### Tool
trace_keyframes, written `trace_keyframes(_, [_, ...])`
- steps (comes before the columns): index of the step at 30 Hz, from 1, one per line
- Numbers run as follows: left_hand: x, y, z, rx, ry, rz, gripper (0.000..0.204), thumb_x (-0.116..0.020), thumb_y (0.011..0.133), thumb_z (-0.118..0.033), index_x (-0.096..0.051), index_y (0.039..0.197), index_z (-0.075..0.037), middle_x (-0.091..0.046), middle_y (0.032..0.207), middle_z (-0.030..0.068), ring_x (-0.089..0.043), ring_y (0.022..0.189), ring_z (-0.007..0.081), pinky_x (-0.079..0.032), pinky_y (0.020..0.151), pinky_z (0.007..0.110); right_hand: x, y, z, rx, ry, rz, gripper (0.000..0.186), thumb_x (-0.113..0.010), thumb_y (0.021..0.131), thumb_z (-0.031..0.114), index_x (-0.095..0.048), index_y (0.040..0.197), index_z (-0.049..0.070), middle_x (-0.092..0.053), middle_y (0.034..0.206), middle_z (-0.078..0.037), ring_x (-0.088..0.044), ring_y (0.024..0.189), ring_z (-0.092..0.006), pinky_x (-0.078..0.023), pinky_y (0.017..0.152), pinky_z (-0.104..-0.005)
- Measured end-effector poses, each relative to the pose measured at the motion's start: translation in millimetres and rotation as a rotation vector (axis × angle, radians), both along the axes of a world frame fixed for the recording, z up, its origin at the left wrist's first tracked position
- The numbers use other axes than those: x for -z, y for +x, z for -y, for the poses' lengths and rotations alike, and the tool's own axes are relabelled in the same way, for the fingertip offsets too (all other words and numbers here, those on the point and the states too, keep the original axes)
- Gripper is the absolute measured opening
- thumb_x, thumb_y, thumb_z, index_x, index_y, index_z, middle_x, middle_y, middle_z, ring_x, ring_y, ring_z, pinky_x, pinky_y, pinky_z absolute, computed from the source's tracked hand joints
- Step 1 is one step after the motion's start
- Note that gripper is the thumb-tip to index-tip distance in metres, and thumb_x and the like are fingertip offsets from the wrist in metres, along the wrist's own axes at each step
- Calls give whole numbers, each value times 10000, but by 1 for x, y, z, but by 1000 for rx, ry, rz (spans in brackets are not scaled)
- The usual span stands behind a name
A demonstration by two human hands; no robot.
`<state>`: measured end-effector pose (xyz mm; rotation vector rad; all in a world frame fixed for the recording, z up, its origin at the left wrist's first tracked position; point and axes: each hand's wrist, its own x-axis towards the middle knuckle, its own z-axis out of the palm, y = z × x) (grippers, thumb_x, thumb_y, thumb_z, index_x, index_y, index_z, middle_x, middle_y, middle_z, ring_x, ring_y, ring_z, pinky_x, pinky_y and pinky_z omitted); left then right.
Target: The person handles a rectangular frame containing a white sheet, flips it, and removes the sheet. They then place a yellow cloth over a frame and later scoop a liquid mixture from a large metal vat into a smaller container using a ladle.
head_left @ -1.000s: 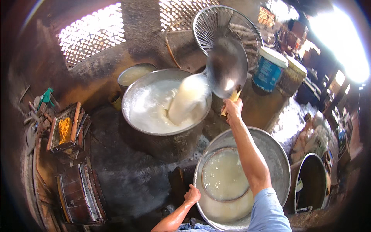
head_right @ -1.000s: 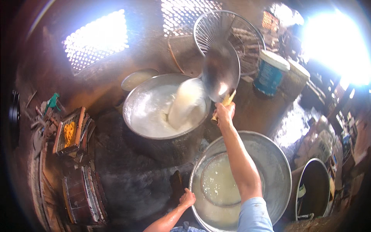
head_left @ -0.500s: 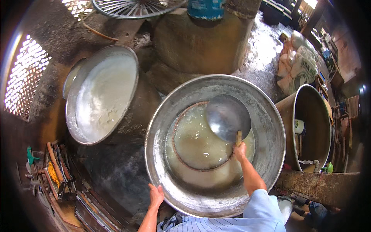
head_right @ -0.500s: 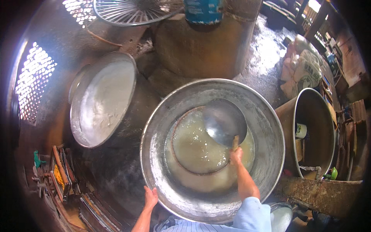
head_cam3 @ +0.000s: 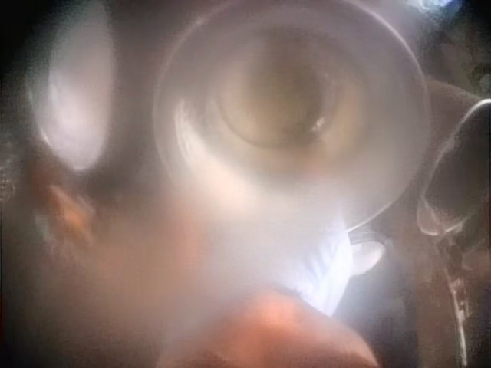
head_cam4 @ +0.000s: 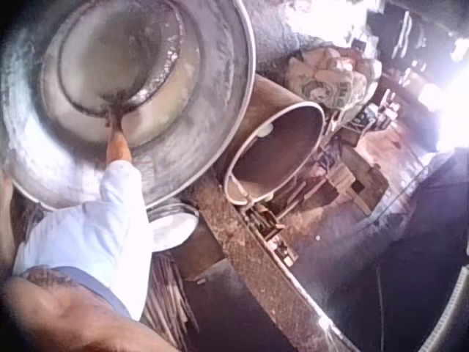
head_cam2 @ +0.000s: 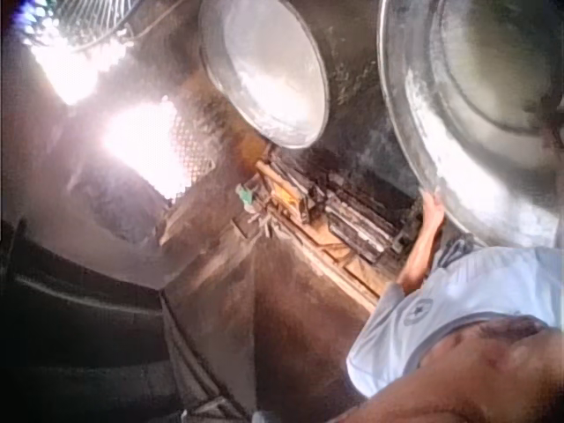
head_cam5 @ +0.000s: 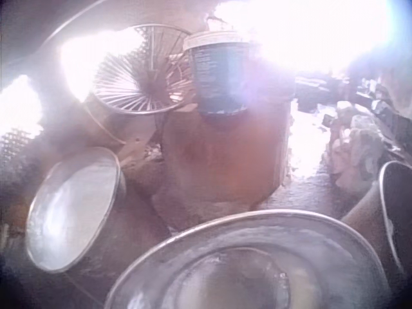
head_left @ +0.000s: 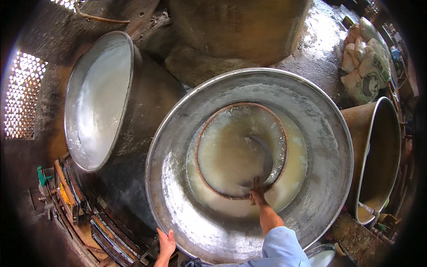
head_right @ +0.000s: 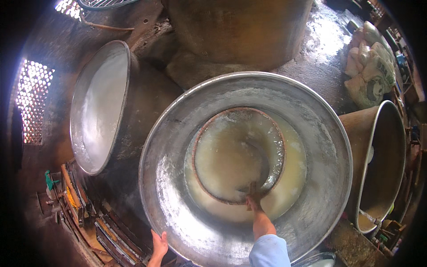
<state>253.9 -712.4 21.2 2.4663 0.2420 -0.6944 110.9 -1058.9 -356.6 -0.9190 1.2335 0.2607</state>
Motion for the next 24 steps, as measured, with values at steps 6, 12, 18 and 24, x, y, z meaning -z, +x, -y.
trace_keyframes(6, [-6, 2, 5, -13, -9, -42, 645, -538, 903, -183, -210, 1304, 202, -505, 1179, 341, -528, 1084, 425, -395, 956, 387, 16, -1, -57, -14, 415, 35, 133, -586, 814, 63, -482, 738, 97, -499, 623, -20, -480, 499, -143, -422, 442, -317])
trace_keyframes(12, [-1, -9, -14, 5, 24, 20, 607, -549, 890, -191, -251, 1263, 184, -561, 1058, 365, -580, 1002, 456, -459, 853, 443, -67, 38, -106, 97, 455, 79, 92, -568, 826, 5, -494, 788, 43, -513, 661, -48, -464, 510, -137, -409, 439, -309])
trace_keyframes(18, [13, -16, -38, 69, 94, 11, 565, -536, 881, -230, -279, 1216, 145, -597, 966, 345, -595, 905, 482, -470, 811, 516, -270, 95, -129, 100, 289, 222, 47, -541, 818, -29, -511, 852, -15, -501, 632, -69, -491, 492, -163, -437, 437, -313])
trace_keyframes(24, [-9, -5, -38, 57, -12, -97, 468, -547, 849, -246, -319, 1140, 43, -603, 1045, 298, -601, 972, 446, -454, 853, 529, -418, 164, -133, 107, 209, 286, 51, -461, 856, 6, -486, 891, -22, -472, 600, -52, -483, 468, -157, -448, 420, -313])
